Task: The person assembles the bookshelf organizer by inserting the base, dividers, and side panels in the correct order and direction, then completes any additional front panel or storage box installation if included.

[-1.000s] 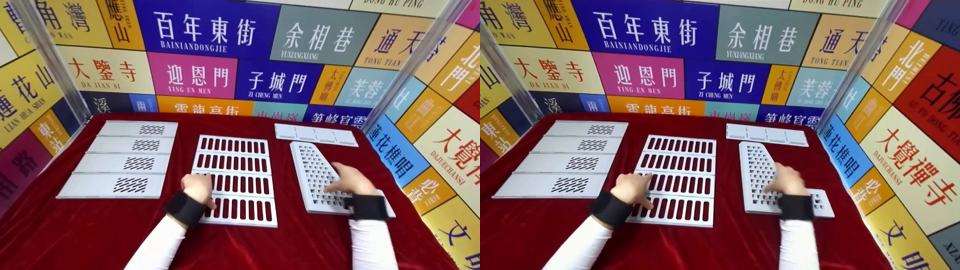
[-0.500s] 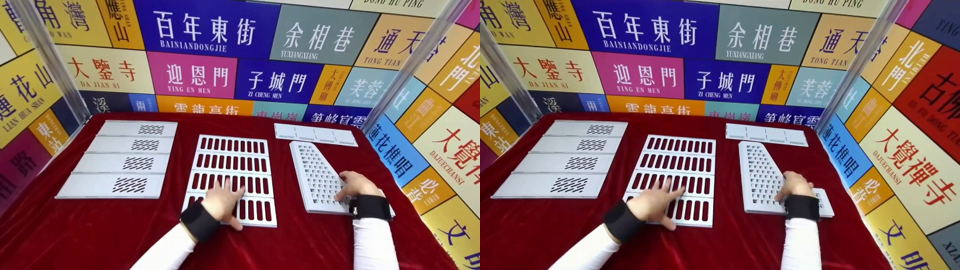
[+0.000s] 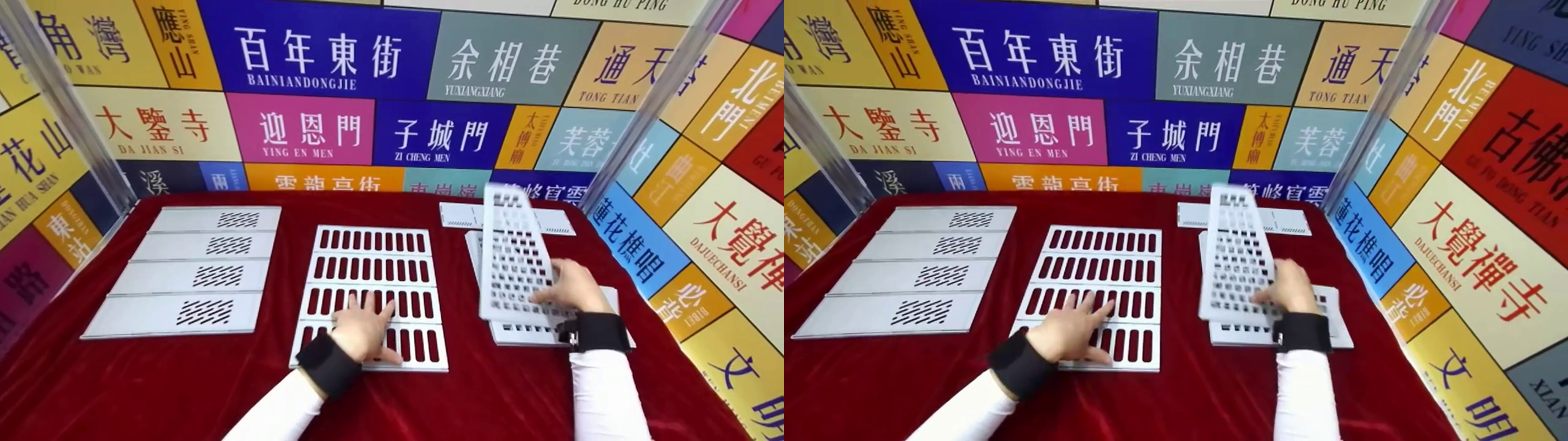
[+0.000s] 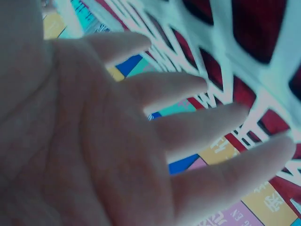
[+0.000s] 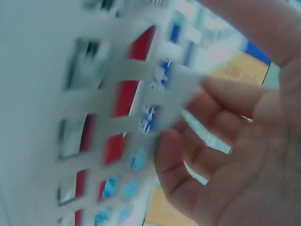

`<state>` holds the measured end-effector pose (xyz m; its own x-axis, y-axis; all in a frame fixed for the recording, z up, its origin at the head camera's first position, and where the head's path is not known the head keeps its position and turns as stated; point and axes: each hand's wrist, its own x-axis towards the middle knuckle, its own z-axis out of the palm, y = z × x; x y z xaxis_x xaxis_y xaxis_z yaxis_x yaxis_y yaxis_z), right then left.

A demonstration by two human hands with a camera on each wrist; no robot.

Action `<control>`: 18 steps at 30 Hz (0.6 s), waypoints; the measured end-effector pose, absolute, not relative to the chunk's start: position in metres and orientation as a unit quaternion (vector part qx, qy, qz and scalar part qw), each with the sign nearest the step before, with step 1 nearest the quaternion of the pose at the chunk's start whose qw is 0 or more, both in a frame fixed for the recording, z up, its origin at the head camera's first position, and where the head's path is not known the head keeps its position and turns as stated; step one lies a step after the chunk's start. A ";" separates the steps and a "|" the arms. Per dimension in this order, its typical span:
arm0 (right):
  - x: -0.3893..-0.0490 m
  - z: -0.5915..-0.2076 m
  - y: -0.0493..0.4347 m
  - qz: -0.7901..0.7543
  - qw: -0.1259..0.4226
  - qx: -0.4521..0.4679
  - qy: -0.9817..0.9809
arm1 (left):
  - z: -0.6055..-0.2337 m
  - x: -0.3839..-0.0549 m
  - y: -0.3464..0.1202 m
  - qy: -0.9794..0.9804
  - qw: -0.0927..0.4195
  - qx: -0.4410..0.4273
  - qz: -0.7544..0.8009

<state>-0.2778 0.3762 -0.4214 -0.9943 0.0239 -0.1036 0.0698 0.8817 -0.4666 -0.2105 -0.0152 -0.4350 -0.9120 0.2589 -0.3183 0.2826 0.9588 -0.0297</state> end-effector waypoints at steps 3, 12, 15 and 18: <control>-0.284 -0.417 0.365 -0.267 0.006 0.004 0.964 | -0.438 -0.216 -0.006 0.980 0.144 0.128 -0.044; -0.326 -0.395 0.319 -0.310 -0.074 -0.074 0.945 | -0.436 -0.236 0.018 0.983 0.143 0.101 -0.056; -0.342 -0.393 0.311 -0.302 -0.080 -0.090 0.946 | -0.438 -0.235 0.021 0.981 0.166 0.093 -0.046; -0.357 -0.394 0.310 -0.304 -0.118 -0.083 0.942 | -0.441 -0.236 0.020 0.981 0.161 0.095 -0.042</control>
